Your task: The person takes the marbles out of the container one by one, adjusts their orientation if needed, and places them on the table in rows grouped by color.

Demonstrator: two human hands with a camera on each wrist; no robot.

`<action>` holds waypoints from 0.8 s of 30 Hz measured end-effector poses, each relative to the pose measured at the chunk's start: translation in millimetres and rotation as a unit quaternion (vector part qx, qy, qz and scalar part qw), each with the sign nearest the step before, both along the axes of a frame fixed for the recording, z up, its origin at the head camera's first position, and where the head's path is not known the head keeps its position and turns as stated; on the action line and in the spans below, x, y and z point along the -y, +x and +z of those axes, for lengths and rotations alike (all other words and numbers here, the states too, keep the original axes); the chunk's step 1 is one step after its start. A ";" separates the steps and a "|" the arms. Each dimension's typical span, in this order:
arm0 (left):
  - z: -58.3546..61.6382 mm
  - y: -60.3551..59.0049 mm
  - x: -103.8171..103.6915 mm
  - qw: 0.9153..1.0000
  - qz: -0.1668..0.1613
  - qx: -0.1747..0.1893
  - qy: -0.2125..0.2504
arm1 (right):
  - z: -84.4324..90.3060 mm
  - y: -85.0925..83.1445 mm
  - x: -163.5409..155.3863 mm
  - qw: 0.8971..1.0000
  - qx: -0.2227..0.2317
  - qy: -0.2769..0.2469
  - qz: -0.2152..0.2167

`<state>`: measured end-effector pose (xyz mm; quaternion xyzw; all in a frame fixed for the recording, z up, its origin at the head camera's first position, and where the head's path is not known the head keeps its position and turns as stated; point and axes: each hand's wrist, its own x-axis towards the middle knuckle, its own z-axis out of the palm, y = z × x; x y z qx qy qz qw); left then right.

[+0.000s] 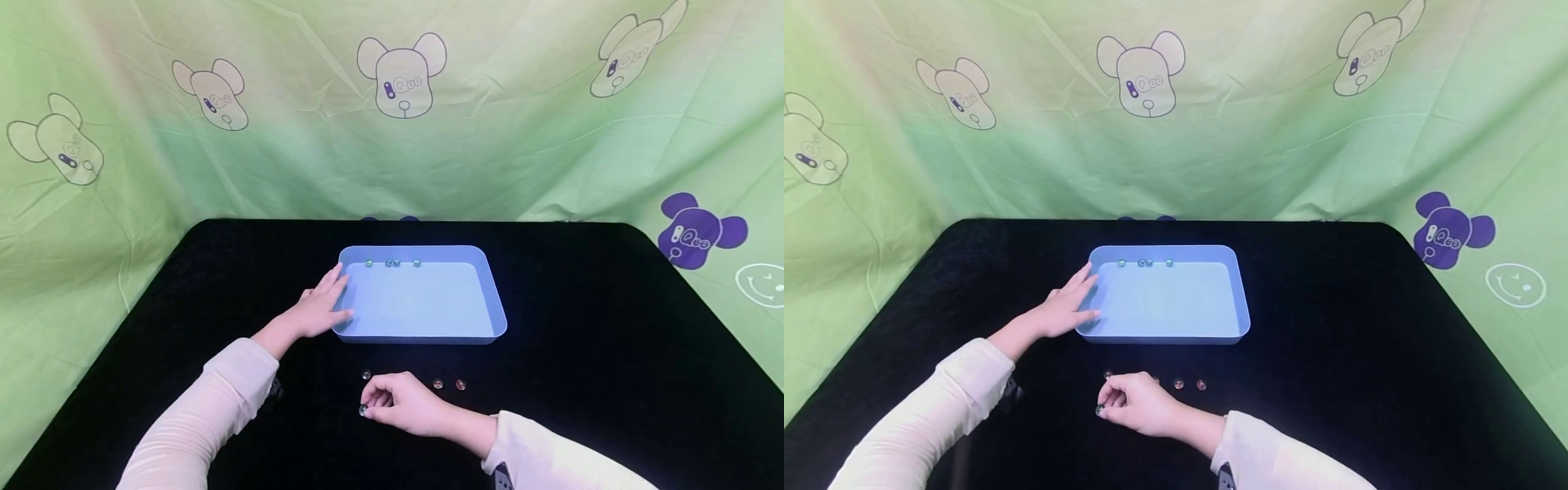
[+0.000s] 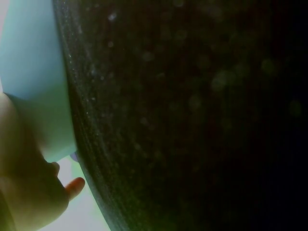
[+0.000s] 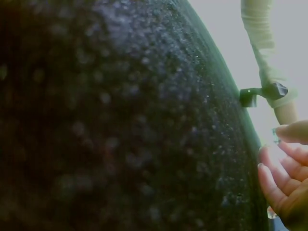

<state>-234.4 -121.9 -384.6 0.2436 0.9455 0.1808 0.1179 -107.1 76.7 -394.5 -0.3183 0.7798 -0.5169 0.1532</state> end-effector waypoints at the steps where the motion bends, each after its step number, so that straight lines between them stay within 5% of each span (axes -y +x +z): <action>1: -0.2 0.0 0.1 1.000 0.000 0.000 0.000 | -0.6 0.1 0.2 1.000 -0.002 0.002 -0.001; 24: 0.0 0.4 -0.3 1.000 0.000 -0.001 -0.003 | -0.8 -0.3 4.1 0.987 -0.125 0.096 0.025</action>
